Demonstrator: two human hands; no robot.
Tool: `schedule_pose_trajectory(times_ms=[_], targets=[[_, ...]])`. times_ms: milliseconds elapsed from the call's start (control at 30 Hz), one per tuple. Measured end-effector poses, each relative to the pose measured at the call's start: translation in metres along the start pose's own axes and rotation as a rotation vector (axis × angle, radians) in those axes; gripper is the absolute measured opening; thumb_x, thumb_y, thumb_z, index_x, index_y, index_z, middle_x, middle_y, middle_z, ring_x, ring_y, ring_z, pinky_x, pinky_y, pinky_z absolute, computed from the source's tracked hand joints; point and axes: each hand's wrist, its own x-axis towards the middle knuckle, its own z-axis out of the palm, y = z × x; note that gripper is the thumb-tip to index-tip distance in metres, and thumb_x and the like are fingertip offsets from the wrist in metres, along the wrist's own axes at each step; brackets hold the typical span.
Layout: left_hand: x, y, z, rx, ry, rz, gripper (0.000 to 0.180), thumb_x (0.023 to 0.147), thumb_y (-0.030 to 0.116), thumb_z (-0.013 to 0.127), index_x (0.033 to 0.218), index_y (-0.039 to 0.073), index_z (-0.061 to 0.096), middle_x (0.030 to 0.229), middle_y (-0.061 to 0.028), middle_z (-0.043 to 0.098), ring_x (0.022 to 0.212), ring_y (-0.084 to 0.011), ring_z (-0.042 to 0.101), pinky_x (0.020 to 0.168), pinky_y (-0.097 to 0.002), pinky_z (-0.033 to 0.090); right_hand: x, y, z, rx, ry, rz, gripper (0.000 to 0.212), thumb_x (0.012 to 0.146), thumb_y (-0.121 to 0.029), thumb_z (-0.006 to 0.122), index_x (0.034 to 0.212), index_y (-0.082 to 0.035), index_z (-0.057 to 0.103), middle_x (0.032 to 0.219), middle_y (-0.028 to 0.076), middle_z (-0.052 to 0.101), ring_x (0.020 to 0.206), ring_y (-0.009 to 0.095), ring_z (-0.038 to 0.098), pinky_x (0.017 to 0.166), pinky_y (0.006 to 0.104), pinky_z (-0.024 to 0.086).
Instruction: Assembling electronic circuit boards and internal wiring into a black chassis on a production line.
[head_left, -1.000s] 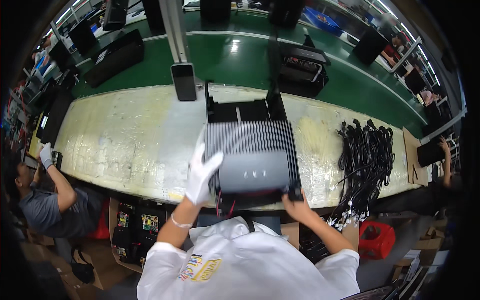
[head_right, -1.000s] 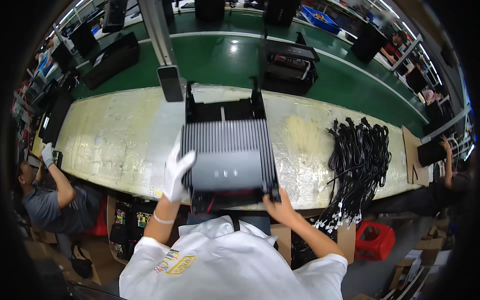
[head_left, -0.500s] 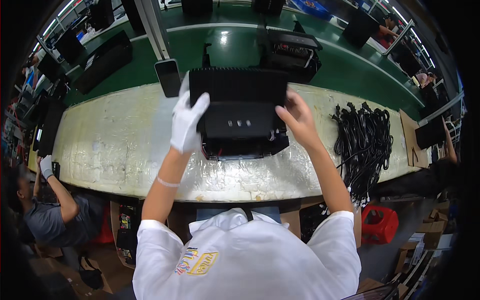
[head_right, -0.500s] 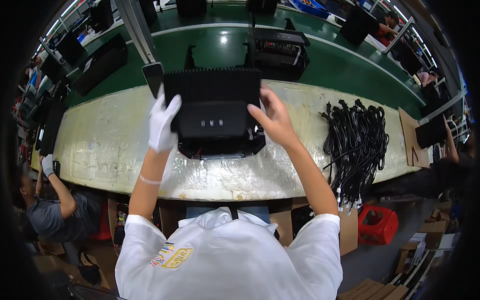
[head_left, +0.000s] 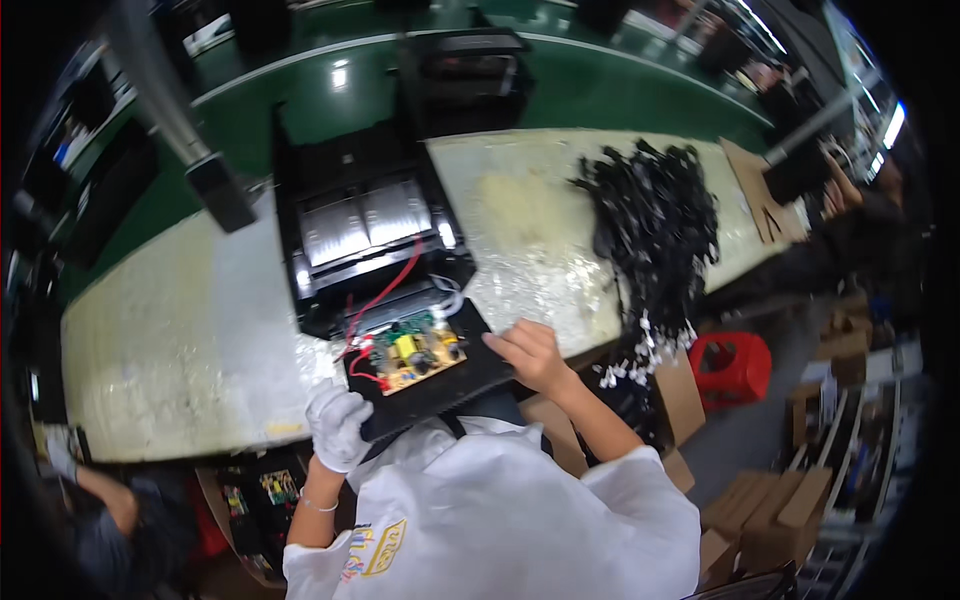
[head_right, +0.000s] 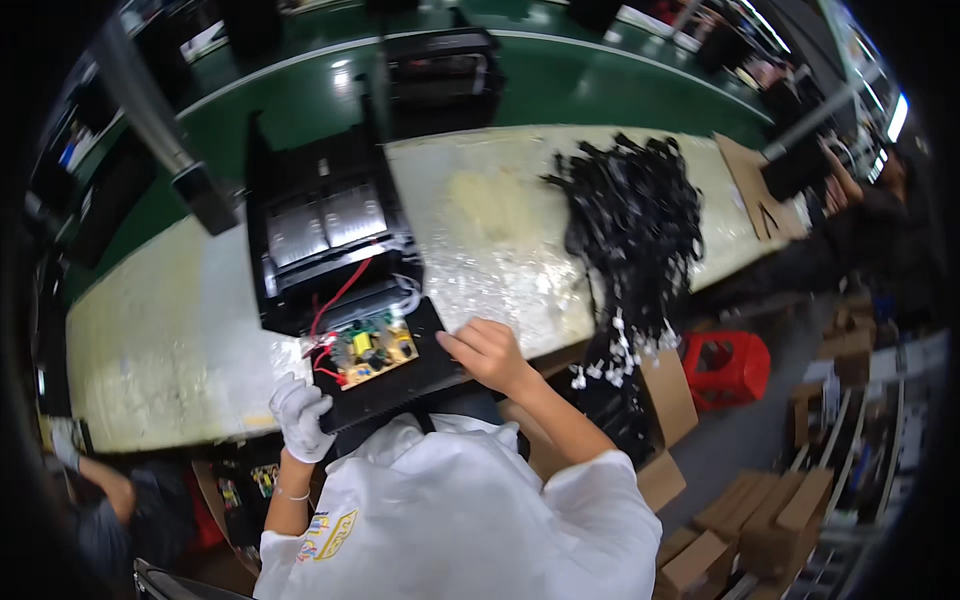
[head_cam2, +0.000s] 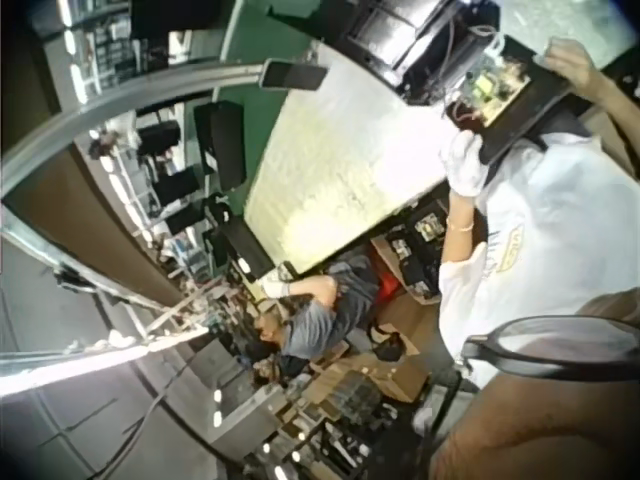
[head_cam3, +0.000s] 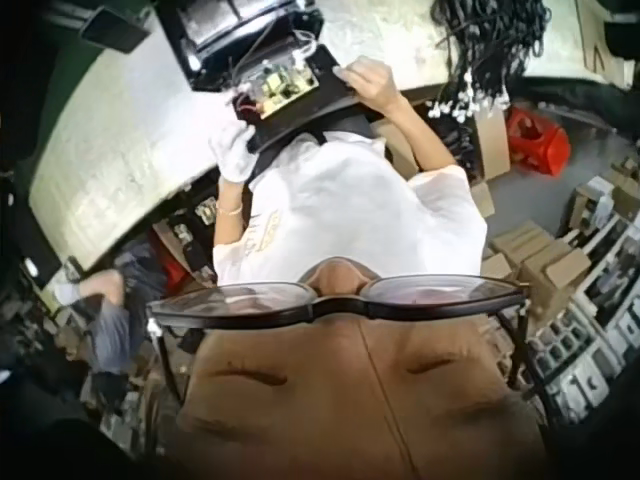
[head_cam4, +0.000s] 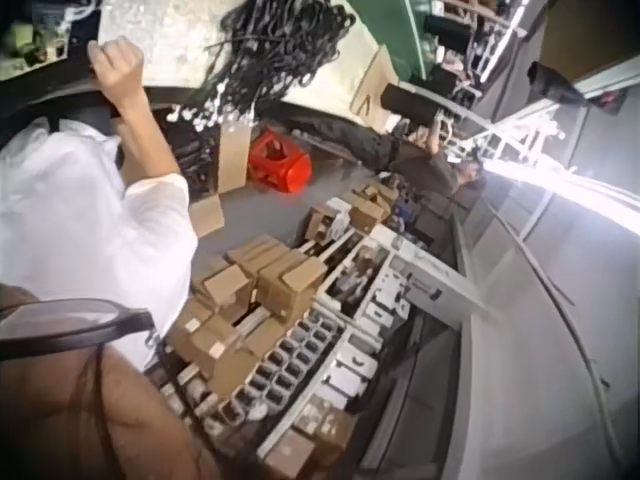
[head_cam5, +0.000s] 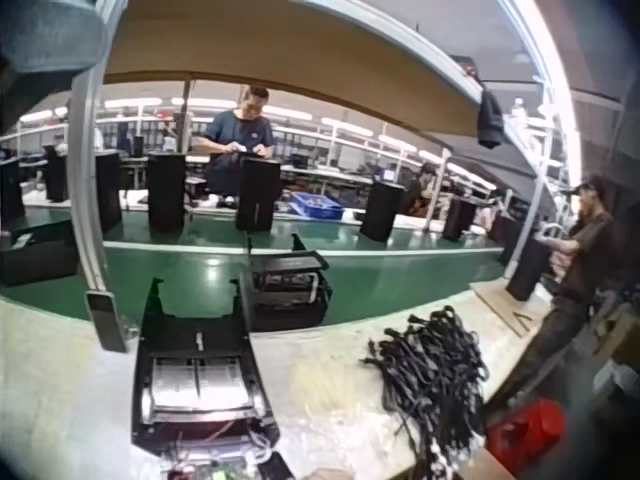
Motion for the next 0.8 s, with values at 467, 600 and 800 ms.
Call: schedule_pose_trajectory(times_ms=[467, 600, 800], targets=[[-0.01, -0.004, -0.009, -0.167, -0.156, -0.084, 0.071, 0.081, 0.068, 0.055, 0.109, 0.002, 0.057, 0.111, -0.0154, 0.056, 0.101, -0.0365, 0.054, 0.09, -0.0499, 0.043, -0.007, 0.165, -0.163, -0.91, -0.154, 1.12, 0.045, 0.086, -0.041, 0.064, 0.073, 0.002, 0.065, 0.081, 0.022, 0.068, 0.071, 0.043, 0.064, 0.068, 0.049, 0.051], [0.024, 0.01, -0.002, -0.284, -0.007, -0.136, 0.059, 0.092, 0.058, 0.045, 0.105, 0.002, 0.057, 0.105, -0.0165, 0.058, 0.094, -0.0348, 0.056, 0.085, -0.0465, 0.045, -0.02, 0.196, -0.188, -0.609, -0.002, 1.109, 0.038, 0.085, -0.033, 0.064, 0.071, 0.002, 0.063, 0.07, 0.023, 0.066, 0.072, 0.035, 0.066, 0.068, 0.0434, 0.052], [0.094, 0.042, 0.019, -0.807, -0.135, -0.406, 0.045, 0.098, 0.04, 0.047, 0.114, -0.001, 0.053, 0.11, -0.0174, 0.058, 0.1, -0.0302, 0.058, 0.091, -0.0408, 0.045, 0.049, 0.143, -0.238, 0.755, 0.516, 0.898, 0.02, 0.1, -0.024, 0.052, 0.091, -0.007, 0.058, 0.069, -0.004, 0.049, 0.055, 0.005, 0.041, 0.05, 0.0208, 0.033]])
